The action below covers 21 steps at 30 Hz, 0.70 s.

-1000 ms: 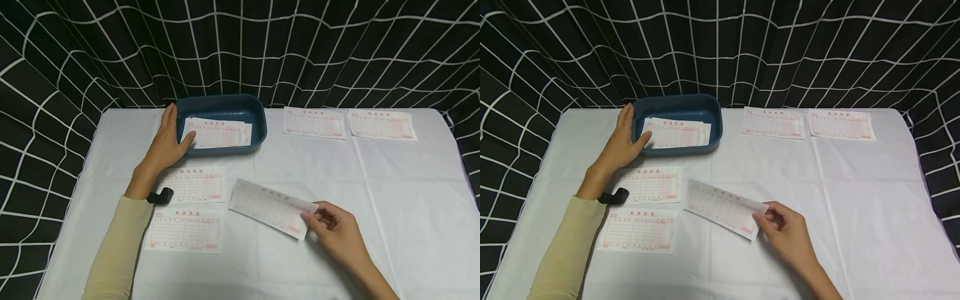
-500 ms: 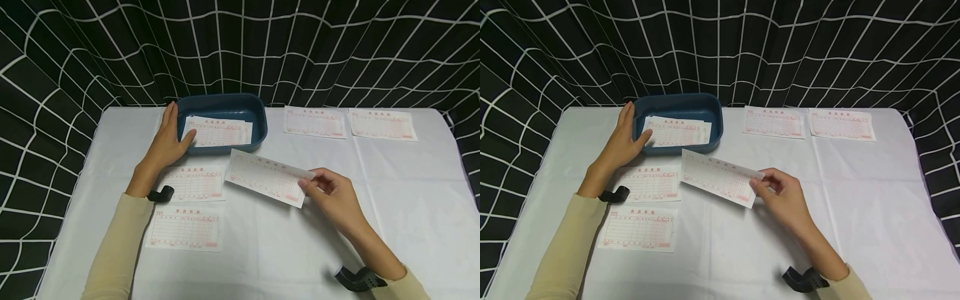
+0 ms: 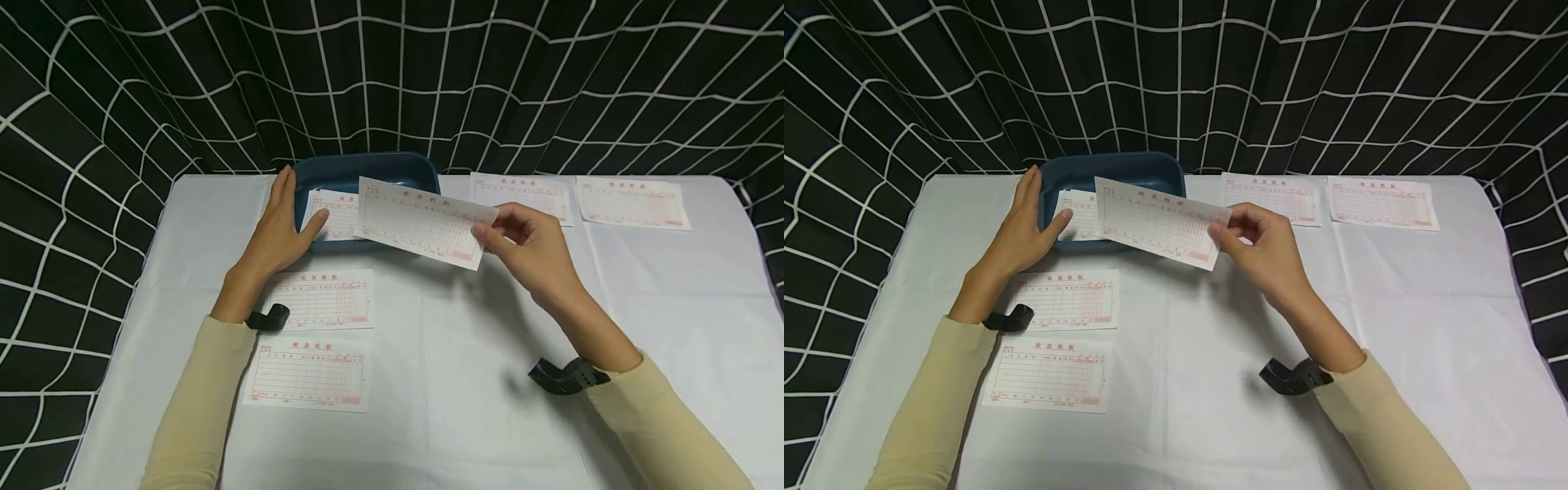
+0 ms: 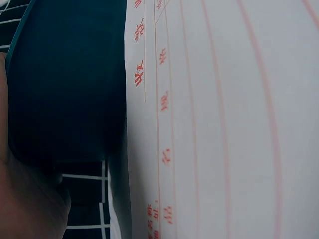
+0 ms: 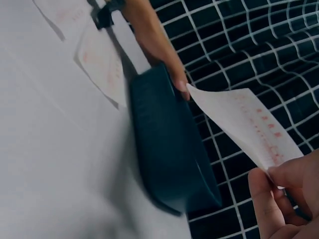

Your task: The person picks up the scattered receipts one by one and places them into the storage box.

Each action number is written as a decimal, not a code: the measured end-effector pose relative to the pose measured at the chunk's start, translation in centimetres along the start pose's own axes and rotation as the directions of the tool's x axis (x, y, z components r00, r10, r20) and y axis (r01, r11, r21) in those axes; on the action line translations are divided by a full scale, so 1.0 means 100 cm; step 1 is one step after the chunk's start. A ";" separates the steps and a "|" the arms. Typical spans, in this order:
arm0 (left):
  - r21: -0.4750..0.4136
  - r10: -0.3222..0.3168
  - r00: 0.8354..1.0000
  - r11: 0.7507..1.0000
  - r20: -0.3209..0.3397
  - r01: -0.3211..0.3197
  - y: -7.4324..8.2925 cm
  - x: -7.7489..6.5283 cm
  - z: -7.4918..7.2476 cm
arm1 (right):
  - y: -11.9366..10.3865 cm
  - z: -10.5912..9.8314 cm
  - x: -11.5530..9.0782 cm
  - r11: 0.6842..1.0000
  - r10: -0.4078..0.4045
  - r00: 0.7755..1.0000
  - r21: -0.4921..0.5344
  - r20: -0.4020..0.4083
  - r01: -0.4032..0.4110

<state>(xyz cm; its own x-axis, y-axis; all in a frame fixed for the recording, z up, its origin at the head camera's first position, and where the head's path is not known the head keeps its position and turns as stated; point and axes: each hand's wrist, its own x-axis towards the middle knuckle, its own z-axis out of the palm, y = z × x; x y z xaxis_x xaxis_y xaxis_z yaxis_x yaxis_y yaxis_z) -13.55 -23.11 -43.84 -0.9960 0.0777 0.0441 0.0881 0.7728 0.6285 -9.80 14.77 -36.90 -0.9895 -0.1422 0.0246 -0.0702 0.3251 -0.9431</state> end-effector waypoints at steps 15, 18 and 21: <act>0.000 0.007 1.000 1.000 0.016 -0.007 -0.001 -0.001 -0.001 | -0.016 0.032 0.063 0.949 -0.156 0.983 -0.261 0.100 0.178; -0.001 0.005 1.000 1.000 0.019 -0.005 -0.001 -0.001 -0.002 | -0.019 0.039 0.070 0.951 -0.158 0.980 -0.250 0.122 0.185; -0.005 0.005 1.000 1.000 0.020 -0.005 -0.001 -0.001 -0.001 | -0.024 0.047 0.076 0.965 -0.114 0.980 -0.217 0.161 0.148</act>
<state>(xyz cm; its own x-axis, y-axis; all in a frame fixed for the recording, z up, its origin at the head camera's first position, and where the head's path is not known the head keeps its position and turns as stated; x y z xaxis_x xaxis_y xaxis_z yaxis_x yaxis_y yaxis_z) -13.44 -23.27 -43.82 -0.9950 0.0943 0.0314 0.0928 0.7690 0.6324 -16.52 8.58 -36.03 -0.9419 -0.3265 0.0783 -0.2411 0.4955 -0.8345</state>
